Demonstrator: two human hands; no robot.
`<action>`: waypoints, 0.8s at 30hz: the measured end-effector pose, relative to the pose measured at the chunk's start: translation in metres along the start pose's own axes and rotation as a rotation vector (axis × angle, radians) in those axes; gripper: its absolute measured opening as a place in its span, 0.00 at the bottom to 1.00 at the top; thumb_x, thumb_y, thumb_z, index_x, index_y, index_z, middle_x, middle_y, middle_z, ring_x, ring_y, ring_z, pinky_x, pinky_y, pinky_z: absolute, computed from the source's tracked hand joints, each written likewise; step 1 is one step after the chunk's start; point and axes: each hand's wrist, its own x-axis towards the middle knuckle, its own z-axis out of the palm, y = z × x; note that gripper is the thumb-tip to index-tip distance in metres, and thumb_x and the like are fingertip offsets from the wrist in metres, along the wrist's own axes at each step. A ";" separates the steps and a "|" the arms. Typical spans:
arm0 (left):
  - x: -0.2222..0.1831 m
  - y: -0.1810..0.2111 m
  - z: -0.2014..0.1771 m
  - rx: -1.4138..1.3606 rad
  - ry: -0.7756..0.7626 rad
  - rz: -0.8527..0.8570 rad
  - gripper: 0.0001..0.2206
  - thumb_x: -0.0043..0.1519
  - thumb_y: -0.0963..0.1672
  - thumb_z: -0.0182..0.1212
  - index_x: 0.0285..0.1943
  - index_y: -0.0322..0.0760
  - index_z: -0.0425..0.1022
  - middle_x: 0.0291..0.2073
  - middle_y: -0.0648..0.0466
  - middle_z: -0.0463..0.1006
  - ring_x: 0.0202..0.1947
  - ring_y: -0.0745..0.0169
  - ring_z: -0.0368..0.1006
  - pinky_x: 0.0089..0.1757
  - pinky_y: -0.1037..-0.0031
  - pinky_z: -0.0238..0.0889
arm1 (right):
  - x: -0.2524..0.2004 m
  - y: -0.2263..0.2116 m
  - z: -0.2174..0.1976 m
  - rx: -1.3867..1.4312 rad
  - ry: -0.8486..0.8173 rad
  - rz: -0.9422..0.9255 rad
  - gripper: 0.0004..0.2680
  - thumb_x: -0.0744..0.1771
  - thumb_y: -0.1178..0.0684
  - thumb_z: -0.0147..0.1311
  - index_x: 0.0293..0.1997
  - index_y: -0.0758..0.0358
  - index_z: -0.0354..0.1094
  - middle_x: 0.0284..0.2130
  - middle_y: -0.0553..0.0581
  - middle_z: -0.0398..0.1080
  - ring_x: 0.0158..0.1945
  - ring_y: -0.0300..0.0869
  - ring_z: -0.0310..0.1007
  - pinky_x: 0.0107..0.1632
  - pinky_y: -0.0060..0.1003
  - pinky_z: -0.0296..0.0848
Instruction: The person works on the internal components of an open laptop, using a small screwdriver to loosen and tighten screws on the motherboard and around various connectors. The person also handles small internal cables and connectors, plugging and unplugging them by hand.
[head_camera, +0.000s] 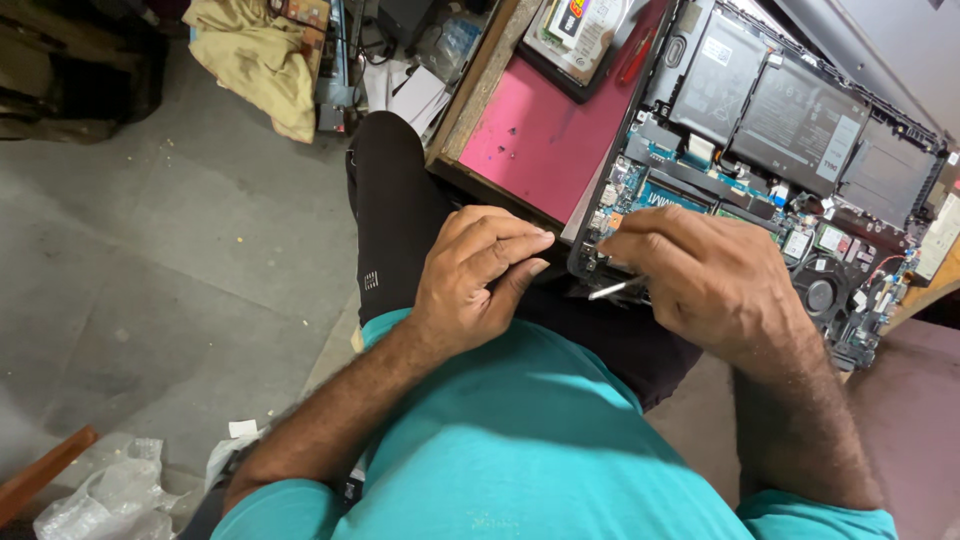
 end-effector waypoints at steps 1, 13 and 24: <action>0.000 0.000 0.000 -0.001 -0.003 -0.003 0.13 0.62 0.40 0.70 0.55 0.39 0.77 0.48 0.55 0.79 0.51 0.54 0.74 0.52 0.65 0.66 | -0.001 0.000 0.001 0.000 -0.002 -0.002 0.13 0.59 0.67 0.55 0.45 0.62 0.73 0.44 0.57 0.74 0.42 0.49 0.78 0.42 0.41 0.77; 0.001 0.003 0.001 -0.054 0.016 -0.025 0.13 0.61 0.39 0.71 0.54 0.38 0.77 0.46 0.53 0.80 0.49 0.53 0.75 0.52 0.65 0.69 | -0.019 -0.012 -0.013 0.423 0.083 0.555 0.17 0.64 0.66 0.64 0.59 0.62 0.68 0.38 0.60 0.67 0.37 0.41 0.69 0.43 0.33 0.69; 0.000 0.014 -0.007 -0.118 0.046 -0.008 0.13 0.62 0.39 0.72 0.54 0.38 0.77 0.42 0.52 0.81 0.44 0.55 0.77 0.48 0.68 0.70 | -0.066 -0.039 -0.031 0.634 0.418 0.348 0.16 0.62 0.71 0.57 0.54 0.67 0.66 0.46 0.60 0.71 0.47 0.46 0.80 0.45 0.36 0.82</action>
